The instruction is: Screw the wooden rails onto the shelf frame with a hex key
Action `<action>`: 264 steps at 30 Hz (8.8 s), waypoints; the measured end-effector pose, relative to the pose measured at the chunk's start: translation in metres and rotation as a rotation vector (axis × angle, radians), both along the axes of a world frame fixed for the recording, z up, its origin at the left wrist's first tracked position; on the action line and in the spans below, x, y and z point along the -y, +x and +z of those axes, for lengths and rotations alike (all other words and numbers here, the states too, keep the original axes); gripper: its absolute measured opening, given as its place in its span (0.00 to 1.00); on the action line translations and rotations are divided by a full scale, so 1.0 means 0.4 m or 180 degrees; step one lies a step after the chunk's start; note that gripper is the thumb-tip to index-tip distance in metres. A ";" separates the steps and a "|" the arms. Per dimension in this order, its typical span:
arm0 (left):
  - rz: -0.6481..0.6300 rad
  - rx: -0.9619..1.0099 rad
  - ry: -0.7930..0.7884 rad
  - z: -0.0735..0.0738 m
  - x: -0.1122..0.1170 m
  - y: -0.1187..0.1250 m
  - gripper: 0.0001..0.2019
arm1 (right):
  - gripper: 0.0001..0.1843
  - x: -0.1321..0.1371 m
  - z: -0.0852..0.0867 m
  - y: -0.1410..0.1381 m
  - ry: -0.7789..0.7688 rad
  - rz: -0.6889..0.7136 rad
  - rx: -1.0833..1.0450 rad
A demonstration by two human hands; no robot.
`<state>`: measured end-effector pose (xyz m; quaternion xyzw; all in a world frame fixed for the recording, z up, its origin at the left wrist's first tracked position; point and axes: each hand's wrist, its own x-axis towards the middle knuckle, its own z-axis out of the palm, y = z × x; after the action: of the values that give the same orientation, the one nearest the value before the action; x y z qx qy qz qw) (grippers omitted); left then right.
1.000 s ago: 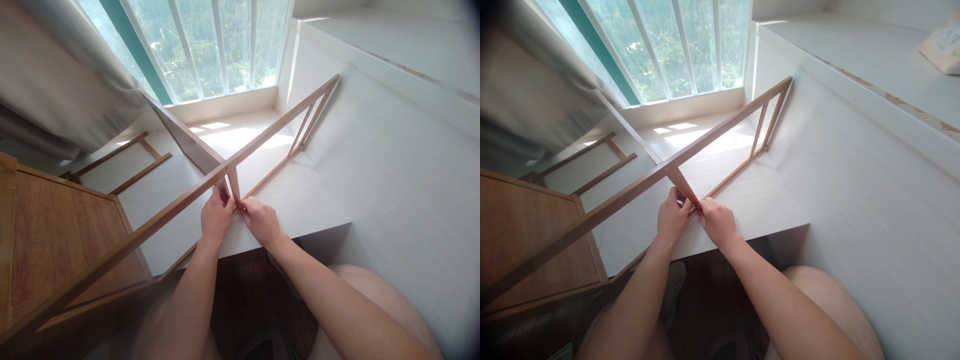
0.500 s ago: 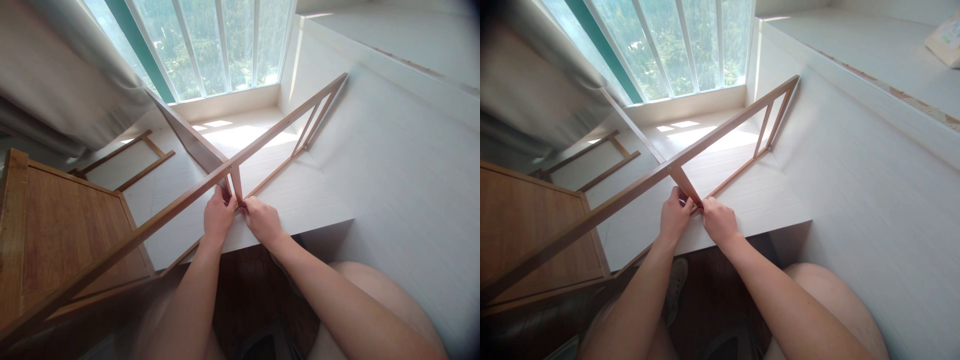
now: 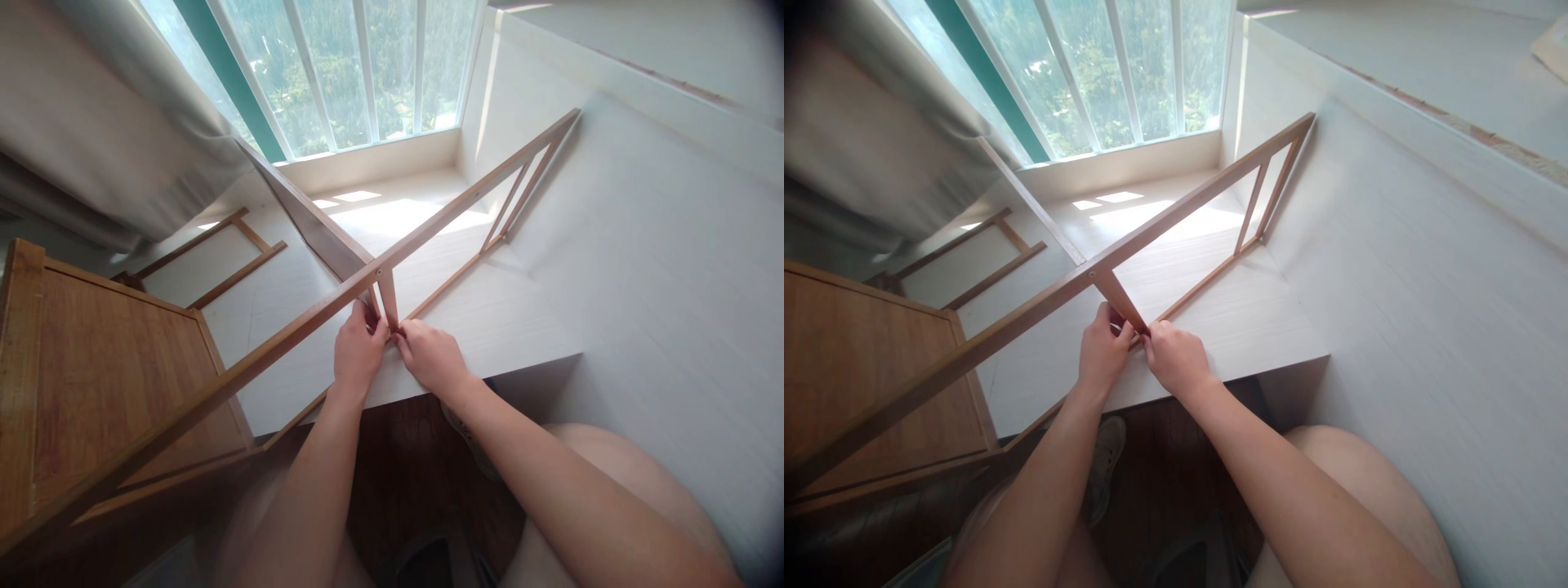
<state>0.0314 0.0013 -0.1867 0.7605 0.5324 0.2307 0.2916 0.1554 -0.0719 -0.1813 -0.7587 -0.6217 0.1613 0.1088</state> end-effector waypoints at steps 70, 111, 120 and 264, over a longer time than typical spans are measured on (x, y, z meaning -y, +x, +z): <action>0.0032 0.0080 0.0026 -0.001 0.001 0.003 0.09 | 0.11 0.013 -0.011 -0.005 0.0265 -0.0056 0.0005; 0.0058 0.0083 0.0039 -0.006 -0.001 0.004 0.10 | 0.12 -0.005 0.028 0.058 0.0047 0.0198 -0.0346; 0.0096 0.0077 -0.0002 -0.002 -0.002 0.006 0.11 | 0.11 0.000 0.038 0.080 0.0393 0.0106 -0.1045; -0.0517 -0.0121 0.0108 0.001 0.143 -0.102 0.10 | 0.22 0.272 -0.148 -0.210 0.0884 -0.2044 -0.4881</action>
<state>-0.0093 -0.0560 -0.1865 0.8102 0.4705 0.2008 0.2862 0.0713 -0.1807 -0.2405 -0.5587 -0.1438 0.5152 0.6338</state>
